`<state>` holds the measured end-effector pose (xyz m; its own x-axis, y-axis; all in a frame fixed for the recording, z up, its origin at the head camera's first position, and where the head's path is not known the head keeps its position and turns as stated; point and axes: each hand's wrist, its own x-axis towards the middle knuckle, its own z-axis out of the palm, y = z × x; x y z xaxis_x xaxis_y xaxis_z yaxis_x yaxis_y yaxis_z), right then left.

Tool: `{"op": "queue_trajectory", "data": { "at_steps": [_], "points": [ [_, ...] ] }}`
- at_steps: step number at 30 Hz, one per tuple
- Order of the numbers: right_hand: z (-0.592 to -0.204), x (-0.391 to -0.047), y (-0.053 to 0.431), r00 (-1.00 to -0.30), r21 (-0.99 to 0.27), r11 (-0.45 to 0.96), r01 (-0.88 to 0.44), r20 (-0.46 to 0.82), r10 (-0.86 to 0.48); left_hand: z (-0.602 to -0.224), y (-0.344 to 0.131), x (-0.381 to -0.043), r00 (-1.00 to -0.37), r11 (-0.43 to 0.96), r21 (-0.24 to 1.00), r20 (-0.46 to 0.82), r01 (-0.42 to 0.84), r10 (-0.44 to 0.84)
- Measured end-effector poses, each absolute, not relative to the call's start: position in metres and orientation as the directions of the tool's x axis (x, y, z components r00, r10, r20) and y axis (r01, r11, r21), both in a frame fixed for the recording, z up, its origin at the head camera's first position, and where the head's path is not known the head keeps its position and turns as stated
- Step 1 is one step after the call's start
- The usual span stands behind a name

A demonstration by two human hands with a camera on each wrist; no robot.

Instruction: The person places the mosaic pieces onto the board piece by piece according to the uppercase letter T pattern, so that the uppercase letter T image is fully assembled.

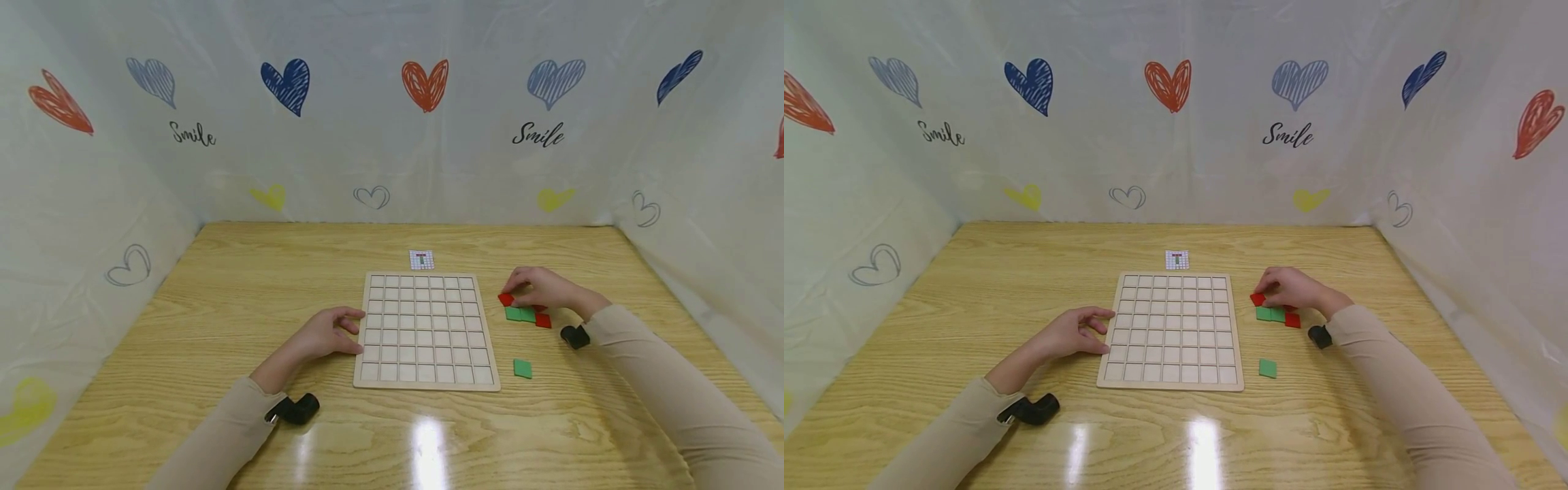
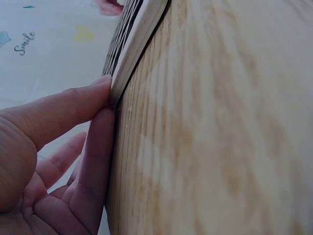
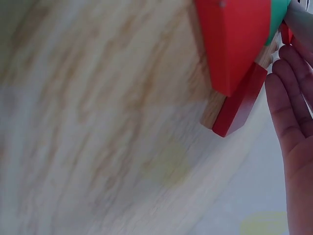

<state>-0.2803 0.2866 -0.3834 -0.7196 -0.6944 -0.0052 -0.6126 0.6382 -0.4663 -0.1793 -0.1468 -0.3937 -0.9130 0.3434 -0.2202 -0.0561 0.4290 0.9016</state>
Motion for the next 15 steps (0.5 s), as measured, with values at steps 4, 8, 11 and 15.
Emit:
{"op": "queue_trajectory", "data": {
  "at_steps": [4,8,11,15],
  "points": [
    [-0.3832,-0.2796,0.2866,-0.750,-0.488,0.655,-0.577,0.001,-0.661,-0.3941,-0.1469,-0.1794,-0.913,0.425,0.904,-0.215,-0.052,0.347],
    [-0.3817,-0.2774,0.2867,-0.771,-0.506,0.665,-0.550,0.002,-0.636,-0.3945,-0.1472,-0.1792,-0.911,0.415,0.909,-0.207,-0.044,0.356],
    [-0.3815,-0.2763,0.2867,-0.780,-0.511,0.668,-0.540,0.005,-0.626,-0.3945,-0.1470,-0.1791,-0.910,0.408,0.912,-0.206,-0.045,0.360],
    [-0.3830,-0.2768,0.2872,-0.794,-0.511,0.679,-0.526,0.010,-0.608,-0.3949,-0.1468,-0.1791,-0.911,0.402,0.914,-0.210,-0.054,0.356]
  ]
}}
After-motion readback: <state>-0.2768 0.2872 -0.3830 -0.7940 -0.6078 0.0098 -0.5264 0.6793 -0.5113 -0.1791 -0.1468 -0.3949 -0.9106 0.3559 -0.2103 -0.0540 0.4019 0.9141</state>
